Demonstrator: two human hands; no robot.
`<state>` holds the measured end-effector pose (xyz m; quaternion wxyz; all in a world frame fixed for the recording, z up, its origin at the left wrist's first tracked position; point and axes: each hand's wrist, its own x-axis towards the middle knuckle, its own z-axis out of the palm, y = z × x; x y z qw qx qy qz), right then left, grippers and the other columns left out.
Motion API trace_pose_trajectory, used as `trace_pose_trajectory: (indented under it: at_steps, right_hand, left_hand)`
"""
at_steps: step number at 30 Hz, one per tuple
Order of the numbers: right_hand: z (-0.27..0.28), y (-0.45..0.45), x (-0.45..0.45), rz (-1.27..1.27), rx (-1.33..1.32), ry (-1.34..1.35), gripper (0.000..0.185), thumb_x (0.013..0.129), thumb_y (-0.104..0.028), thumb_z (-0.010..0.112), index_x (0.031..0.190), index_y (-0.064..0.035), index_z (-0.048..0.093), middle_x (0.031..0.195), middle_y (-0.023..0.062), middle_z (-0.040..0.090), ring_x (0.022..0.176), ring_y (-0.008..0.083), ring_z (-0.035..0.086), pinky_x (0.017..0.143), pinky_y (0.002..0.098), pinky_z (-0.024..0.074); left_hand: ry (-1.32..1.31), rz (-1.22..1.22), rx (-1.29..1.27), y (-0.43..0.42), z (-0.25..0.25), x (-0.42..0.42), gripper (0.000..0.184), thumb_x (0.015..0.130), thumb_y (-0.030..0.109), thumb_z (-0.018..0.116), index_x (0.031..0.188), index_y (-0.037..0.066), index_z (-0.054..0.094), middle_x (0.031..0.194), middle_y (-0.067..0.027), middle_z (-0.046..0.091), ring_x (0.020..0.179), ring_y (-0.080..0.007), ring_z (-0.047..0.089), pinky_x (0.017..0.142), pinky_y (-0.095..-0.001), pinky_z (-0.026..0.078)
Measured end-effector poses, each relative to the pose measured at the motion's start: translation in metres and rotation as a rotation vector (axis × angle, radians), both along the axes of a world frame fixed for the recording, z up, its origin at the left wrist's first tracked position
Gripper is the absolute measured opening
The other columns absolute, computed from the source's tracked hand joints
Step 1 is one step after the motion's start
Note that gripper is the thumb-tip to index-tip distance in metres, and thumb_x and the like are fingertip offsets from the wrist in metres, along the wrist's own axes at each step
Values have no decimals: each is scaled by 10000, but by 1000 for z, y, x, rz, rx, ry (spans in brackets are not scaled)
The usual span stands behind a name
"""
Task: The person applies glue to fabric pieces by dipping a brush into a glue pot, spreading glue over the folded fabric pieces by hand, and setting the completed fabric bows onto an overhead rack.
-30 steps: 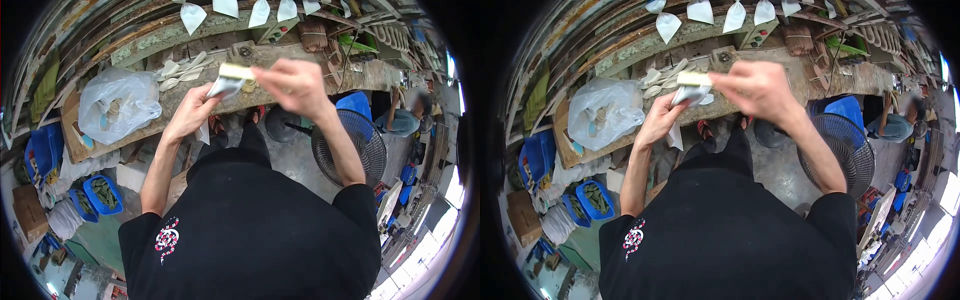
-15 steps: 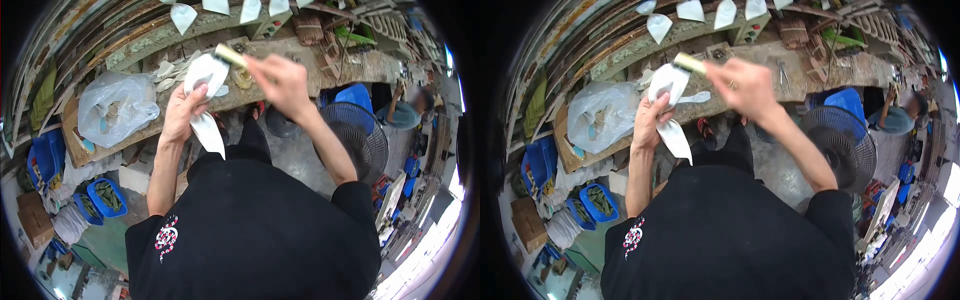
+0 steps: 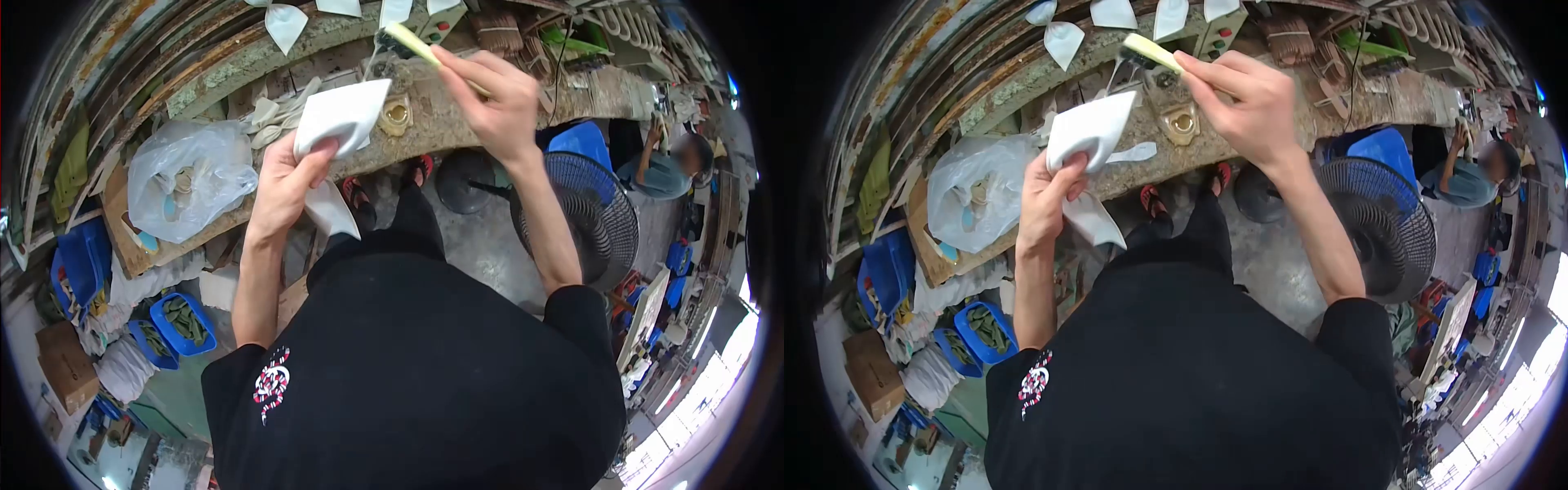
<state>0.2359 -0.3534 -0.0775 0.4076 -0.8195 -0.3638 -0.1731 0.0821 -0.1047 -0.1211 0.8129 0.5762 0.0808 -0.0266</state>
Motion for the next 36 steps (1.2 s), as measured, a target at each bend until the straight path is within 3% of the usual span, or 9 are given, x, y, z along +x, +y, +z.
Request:
trace_pose_trajectory:
  at_steps: [3, 8, 16, 21, 23, 27, 29, 31, 36]
  right_hand:
    - [47, 7, -15, 364, -220, -263, 242, 825, -197, 795, 1066, -212, 806, 699, -27, 616, 546, 145, 578, 491, 318, 455]
    - [28, 6, 19, 101, -266, -254, 159, 866, -273, 770, 1007, -210, 805, 671, 0, 609, 532, 174, 589, 485, 322, 456]
    - [-8, 19, -10, 179, 85, -330, 252, 901, -129, 743, 1144, -73, 778, 707, 36, 682, 571, 108, 589, 500, 267, 452]
    - [-16, 22, -20, -204, 89, 67, 173, 919, -80, 713, 1072, -53, 789, 679, 48, 653, 537, 120, 568, 479, 287, 426]
    - [-13, 31, -38, 151, 237, -71, 175, 883, -42, 733, 1048, -42, 791, 727, 76, 682, 566, 148, 624, 516, 291, 453]
    - [-34, 31, -29, -206, 293, 336, 224, 941, -65, 687, 1142, 9, 752, 653, 10, 590, 574, 65, 485, 513, 265, 355]
    - [-35, 37, -33, 170, 477, 69, 245, 942, -58, 682, 1172, -17, 752, 647, 8, 585, 551, 70, 479, 518, 251, 359]
    - [-53, 50, -39, -4, 145, 446, 229, 946, -112, 694, 1146, -23, 762, 673, 59, 569, 602, 89, 497, 554, 256, 375]
    - [-101, 23, -36, -199, 575, 909, 280, 1039, -193, 603, 1259, -20, 608, 832, -35, 614, 615, 17, 476, 521, 197, 356]
  left_hand:
    - [-131, -71, 357, 0, 14, 8, 215, 991, 52, 578, 1163, -50, 655, 842, 18, 617, 737, -65, 479, 670, -261, 419]
    - [-176, -141, 534, 4, 7, 19, 201, 961, 16, 574, 1137, -63, 631, 917, -53, 643, 825, -103, 544, 741, -257, 443]
    - [21, 185, -179, -6, -10, 10, 188, 987, 152, 656, 1122, 24, 686, 844, 20, 641, 621, -40, 459, 544, -203, 357]
    - [-4, 175, -419, -14, -11, 7, 214, 992, 118, 635, 1174, 5, 646, 975, -32, 660, 660, -51, 464, 544, -195, 366]
    - [-43, 135, -461, -12, -10, 10, 217, 992, 119, 633, 1179, 11, 644, 989, -43, 671, 669, -54, 486, 534, -192, 374]
    - [-71, 144, -515, -9, -16, 10, 219, 990, 123, 641, 1180, 15, 628, 1000, -57, 669, 657, -55, 480, 526, -189, 369]
    - [-66, 201, -502, -12, -13, 13, 225, 998, 121, 624, 1197, 15, 612, 1011, -72, 669, 624, -50, 457, 509, -185, 341]
    - [-33, 194, -495, -12, -12, 10, 259, 1008, 126, 602, 1241, 12, 593, 1017, -87, 672, 584, -52, 432, 495, -178, 326]
    - [-220, 431, -716, -9, -13, 39, 430, 1101, 217, 426, 1487, 29, 412, 1428, -112, 580, 1023, -138, 644, 620, -199, 539]
